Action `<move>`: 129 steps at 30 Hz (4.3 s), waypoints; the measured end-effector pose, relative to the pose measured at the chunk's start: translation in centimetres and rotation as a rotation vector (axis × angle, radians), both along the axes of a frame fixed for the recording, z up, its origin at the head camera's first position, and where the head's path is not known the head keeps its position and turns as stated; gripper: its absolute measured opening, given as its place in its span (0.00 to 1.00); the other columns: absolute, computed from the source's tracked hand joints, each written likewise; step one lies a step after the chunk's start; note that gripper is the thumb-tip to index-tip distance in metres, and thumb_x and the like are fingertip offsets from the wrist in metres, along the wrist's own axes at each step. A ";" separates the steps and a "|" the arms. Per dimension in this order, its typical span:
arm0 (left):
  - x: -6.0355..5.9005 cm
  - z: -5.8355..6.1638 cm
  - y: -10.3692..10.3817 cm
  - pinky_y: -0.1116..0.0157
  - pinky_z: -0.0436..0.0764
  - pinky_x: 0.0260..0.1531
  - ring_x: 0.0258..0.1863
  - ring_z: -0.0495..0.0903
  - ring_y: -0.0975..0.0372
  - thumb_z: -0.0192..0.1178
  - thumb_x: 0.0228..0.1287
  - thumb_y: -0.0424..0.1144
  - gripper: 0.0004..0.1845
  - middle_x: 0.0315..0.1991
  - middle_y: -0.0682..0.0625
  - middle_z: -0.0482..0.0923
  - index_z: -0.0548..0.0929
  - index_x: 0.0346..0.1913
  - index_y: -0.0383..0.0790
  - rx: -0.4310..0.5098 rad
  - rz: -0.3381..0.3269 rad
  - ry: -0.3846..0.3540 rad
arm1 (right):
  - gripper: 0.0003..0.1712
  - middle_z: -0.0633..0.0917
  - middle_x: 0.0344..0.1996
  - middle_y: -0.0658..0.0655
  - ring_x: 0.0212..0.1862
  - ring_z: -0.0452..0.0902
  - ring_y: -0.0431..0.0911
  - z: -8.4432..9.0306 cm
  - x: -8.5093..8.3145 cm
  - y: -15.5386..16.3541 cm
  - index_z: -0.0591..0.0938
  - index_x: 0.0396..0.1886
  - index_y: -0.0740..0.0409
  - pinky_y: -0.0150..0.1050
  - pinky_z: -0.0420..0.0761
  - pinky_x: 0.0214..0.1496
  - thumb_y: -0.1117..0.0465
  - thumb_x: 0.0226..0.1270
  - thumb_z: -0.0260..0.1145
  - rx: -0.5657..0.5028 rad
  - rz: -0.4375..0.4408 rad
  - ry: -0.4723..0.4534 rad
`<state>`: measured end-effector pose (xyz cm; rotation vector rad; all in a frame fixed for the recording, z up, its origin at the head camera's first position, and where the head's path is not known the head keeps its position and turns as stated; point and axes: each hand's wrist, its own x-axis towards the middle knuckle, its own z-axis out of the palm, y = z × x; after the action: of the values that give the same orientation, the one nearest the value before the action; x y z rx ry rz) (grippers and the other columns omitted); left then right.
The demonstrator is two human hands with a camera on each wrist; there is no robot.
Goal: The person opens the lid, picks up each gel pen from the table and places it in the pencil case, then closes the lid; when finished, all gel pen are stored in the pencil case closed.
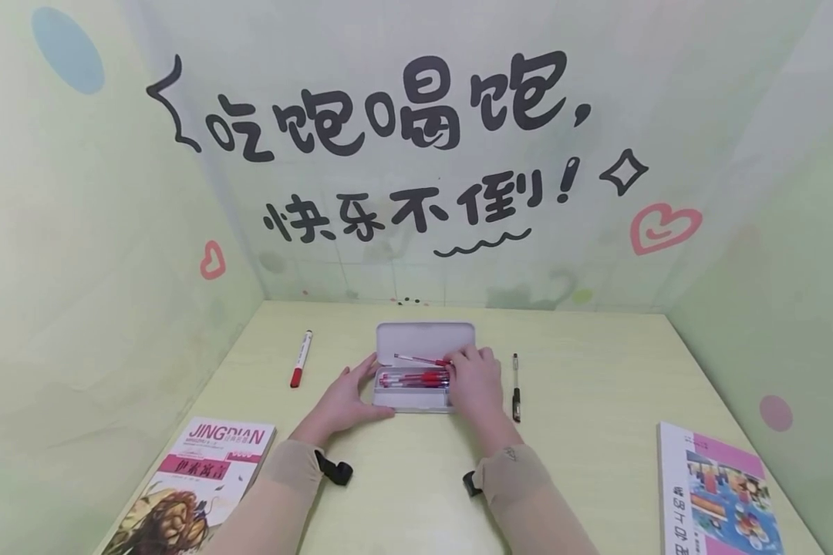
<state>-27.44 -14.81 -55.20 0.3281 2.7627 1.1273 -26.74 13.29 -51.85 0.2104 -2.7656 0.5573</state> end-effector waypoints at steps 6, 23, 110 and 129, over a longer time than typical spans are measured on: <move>0.0 -0.1 0.0 0.41 0.46 0.93 0.90 0.56 0.44 0.86 0.50 0.64 0.68 0.87 0.55 0.66 0.56 0.90 0.58 -0.007 -0.010 0.017 | 0.07 0.87 0.50 0.55 0.58 0.77 0.59 0.3 -0.4 -1.6 0.91 0.49 0.48 0.55 0.80 0.57 0.60 0.80 0.70 0.057 0.043 0.002; 0.1 -0.1 -0.1 0.38 0.47 0.92 0.91 0.51 0.40 0.86 0.48 0.65 0.68 0.88 0.56 0.64 0.57 0.90 0.61 -0.010 0.012 0.006 | 0.07 0.86 0.47 0.53 0.55 0.75 0.55 -0.6 -0.7 -2.9 0.93 0.48 0.48 0.49 0.76 0.51 0.61 0.78 0.72 0.031 0.075 -0.050; 0.3 0.0 0.0 0.37 0.47 0.92 0.91 0.52 0.40 0.86 0.49 0.64 0.68 0.88 0.54 0.62 0.56 0.90 0.60 0.015 0.000 0.008 | 0.21 0.89 0.41 0.68 0.41 0.86 0.61 -2.3 3.8 9.7 0.87 0.52 0.70 0.54 0.85 0.39 0.56 0.75 0.61 -0.270 -0.338 -0.242; 0.3 0.2 -0.1 0.42 0.45 0.93 0.90 0.55 0.44 0.86 0.50 0.63 0.67 0.88 0.54 0.62 0.56 0.90 0.59 -0.004 -0.003 0.021 | 0.20 0.90 0.40 0.66 0.40 0.86 0.59 -2.1 3.6 9.4 0.87 0.52 0.70 0.48 0.84 0.36 0.56 0.75 0.62 -0.288 -0.340 -0.246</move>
<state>-27.12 -14.96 -54.97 0.3451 2.7818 1.1234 -23.10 22.71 -53.93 -0.4112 -2.8122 0.9250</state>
